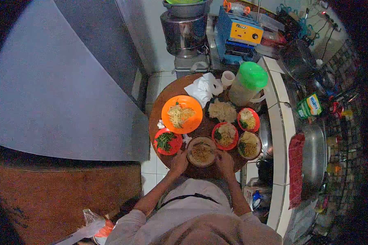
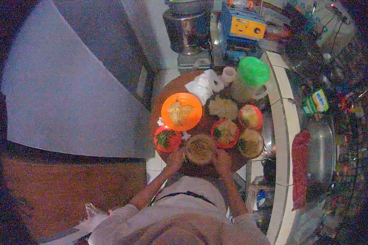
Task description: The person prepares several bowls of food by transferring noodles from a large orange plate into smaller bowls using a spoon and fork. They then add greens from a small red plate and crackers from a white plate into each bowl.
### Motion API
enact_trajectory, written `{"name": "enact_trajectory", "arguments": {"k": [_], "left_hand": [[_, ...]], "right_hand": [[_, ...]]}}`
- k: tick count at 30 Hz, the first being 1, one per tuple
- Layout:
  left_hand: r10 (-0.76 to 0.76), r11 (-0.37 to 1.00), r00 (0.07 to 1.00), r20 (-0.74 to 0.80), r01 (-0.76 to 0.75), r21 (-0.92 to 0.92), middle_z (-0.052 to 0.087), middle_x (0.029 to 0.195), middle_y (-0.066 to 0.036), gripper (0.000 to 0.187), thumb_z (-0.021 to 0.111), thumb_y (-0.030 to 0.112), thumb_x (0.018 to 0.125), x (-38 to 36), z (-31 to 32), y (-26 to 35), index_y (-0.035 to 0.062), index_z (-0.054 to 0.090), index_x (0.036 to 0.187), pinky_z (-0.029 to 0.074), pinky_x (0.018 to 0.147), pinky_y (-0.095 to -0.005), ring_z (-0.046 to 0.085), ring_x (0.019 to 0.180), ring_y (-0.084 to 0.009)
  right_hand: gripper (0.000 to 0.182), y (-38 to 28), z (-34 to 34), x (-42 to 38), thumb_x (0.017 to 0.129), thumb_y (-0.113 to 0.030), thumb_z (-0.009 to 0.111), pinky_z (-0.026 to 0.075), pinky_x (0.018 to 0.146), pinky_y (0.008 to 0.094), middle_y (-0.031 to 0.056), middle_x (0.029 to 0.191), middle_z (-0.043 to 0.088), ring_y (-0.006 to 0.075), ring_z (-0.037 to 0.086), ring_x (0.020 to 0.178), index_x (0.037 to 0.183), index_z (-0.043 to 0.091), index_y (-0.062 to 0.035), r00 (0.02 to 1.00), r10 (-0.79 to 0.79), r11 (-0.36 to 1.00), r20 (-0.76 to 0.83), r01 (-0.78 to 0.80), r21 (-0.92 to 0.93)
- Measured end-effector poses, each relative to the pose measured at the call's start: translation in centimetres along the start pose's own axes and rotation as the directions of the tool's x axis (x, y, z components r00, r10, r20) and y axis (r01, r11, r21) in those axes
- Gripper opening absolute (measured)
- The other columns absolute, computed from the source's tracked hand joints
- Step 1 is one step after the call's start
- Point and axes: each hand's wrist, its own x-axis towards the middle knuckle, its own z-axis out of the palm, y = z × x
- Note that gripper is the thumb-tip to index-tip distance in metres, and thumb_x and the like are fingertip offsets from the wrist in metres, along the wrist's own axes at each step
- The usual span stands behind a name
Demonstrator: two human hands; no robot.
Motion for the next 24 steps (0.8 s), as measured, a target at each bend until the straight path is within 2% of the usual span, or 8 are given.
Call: {"name": "enact_trajectory", "arguments": {"k": [2,5,8,10,14,16,22,24], "left_hand": [[-0.032,0.998,0.999,0.033,0.030,0.052,0.046,0.090,-0.020,0.039,0.043,0.006,0.074,-0.2,-1.0,0.6,0.0067,0.044,0.113,0.045,0.066,-0.0465,0.054,0.074,-0.0376],[-0.027,0.999,1.000,0.012,0.028,-0.031,0.047,0.090,-0.018,0.038,0.044,0.006,0.074,-0.6,-1.6,0.9,0.0082,0.047,0.112,0.045,0.065,-0.0460,0.054,0.075,-0.0348],[-0.015,0.998,0.998,-0.068,0.019,0.060,0.047,0.090,-0.017,0.040,0.048,0.006,0.071,-0.8,-2.1,1.5,0.0084,0.049,0.111,0.046,0.065,-0.0434,0.054,0.078,-0.0328],[-0.043,0.987,0.998,0.041,0.036,0.158,0.048,0.091,-0.017,0.043,0.052,0.003,0.068,-1.0,-3.1,1.9,0.0083,0.050,0.111,0.046,0.066,-0.0410,0.053,0.082,-0.0321],[-0.006,0.996,1.000,0.016,0.004,0.092,0.048,0.093,-0.016,0.049,0.055,0.000,0.064,-1.2,-1.5,0.1,0.0085,0.049,0.112,0.045,0.068,-0.0405,0.052,0.085,-0.0317],[-0.020,0.997,1.000,0.023,0.019,0.071,0.047,0.094,-0.016,0.051,0.055,-0.002,0.062,-1.5,-2.3,0.8,0.0076,0.049,0.113,0.045,0.067,-0.0409,0.053,0.082,-0.0322],[-0.039,0.996,0.995,0.094,0.031,0.082,0.046,0.095,-0.017,0.052,0.053,-0.004,0.061,-1.5,-2.8,1.4,0.0063,0.048,0.112,0.046,0.066,-0.0406,0.054,0.077,-0.0328],[-0.054,0.997,0.995,0.089,0.048,0.067,0.046,0.095,-0.017,0.053,0.053,-0.003,0.062,-1.5,-2.5,1.1,0.0074,0.047,0.113,0.046,0.066,-0.0409,0.054,0.078,-0.0329]], "right_hand": [[0.027,0.1,-0.2,0.3,0.072,-0.018,0.054,0.044,0.070,0.0405,0.0165,0.087,0.058,0.0333,0.055,0.080,0.098,0.059,-0.0110,1.000,0.007,1.000,0.026,-0.007,-0.013],[0.026,-0.8,-1.4,0.8,0.073,-0.024,0.055,0.044,0.070,0.0408,0.0169,0.087,0.059,0.0331,0.055,0.081,0.097,0.059,-0.0126,0.995,0.094,0.995,0.031,-0.094,0.018],[0.027,-1.3,-2.0,0.8,0.074,-0.029,0.055,0.044,0.070,0.0405,0.0159,0.085,0.059,0.0329,0.056,0.081,0.094,0.060,-0.0115,0.985,0.165,0.986,-0.051,-0.163,0.032],[0.027,-0.4,-1.5,0.7,0.075,-0.029,0.055,0.044,0.071,0.0391,0.0155,0.088,0.059,0.0321,0.056,0.082,0.094,0.061,-0.0107,0.993,0.098,0.990,-0.060,-0.091,0.106],[0.026,0.0,-0.9,0.8,0.077,-0.027,0.053,0.044,0.073,0.0383,0.0154,0.090,0.059,0.0316,0.056,0.083,0.094,0.061,-0.0090,0.992,0.121,0.990,0.040,-0.124,0.062],[0.025,1.2,0.3,0.7,0.079,-0.023,0.051,0.044,0.073,0.0382,0.0166,0.091,0.059,0.0322,0.056,0.084,0.096,0.059,-0.0070,1.000,-0.019,0.982,0.000,0.019,0.189],[0.026,-1.5,-0.6,0.5,0.082,-0.017,0.045,0.043,0.070,0.0400,0.0207,0.089,0.057,0.0357,0.055,0.083,0.102,0.053,-0.0027,0.994,0.014,0.966,0.107,-0.041,0.255],[0.026,-0.4,0.9,0.6,0.082,-0.016,0.044,0.043,0.070,0.0401,0.0214,0.089,0.057,0.0364,0.054,0.083,0.102,0.053,-0.0023,0.999,0.001,0.953,0.055,-0.018,0.302]]}}
